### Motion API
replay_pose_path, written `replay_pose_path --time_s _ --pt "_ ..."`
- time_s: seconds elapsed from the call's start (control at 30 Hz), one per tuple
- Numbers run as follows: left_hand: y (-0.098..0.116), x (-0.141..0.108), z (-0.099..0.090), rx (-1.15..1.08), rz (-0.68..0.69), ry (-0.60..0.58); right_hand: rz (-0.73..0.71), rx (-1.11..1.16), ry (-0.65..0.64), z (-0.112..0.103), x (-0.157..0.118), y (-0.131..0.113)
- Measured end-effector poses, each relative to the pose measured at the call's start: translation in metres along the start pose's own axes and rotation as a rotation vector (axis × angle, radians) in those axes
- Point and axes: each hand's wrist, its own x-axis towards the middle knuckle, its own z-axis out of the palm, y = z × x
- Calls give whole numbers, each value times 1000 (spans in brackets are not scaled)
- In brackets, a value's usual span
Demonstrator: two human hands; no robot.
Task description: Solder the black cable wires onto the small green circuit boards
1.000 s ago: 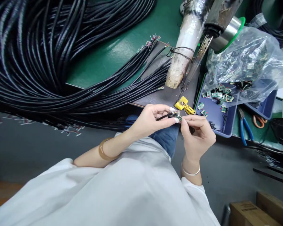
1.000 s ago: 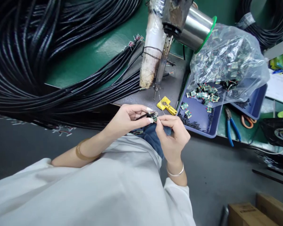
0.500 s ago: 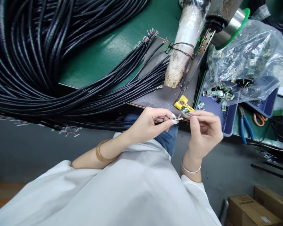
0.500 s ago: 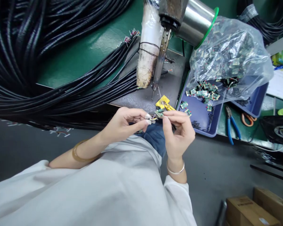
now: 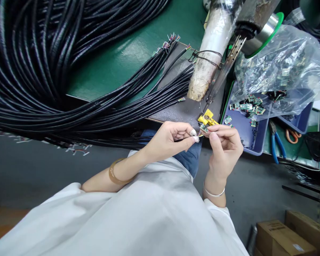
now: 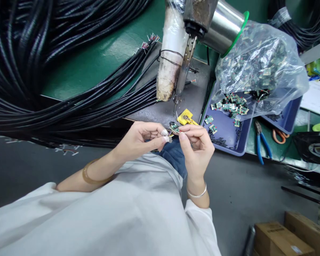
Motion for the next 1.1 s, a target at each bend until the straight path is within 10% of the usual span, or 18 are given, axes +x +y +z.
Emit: replay_pose_path --time_s 1.1 --pt "-8 6 -3 -136 0 69 -333 -149 74 4 -3 7"
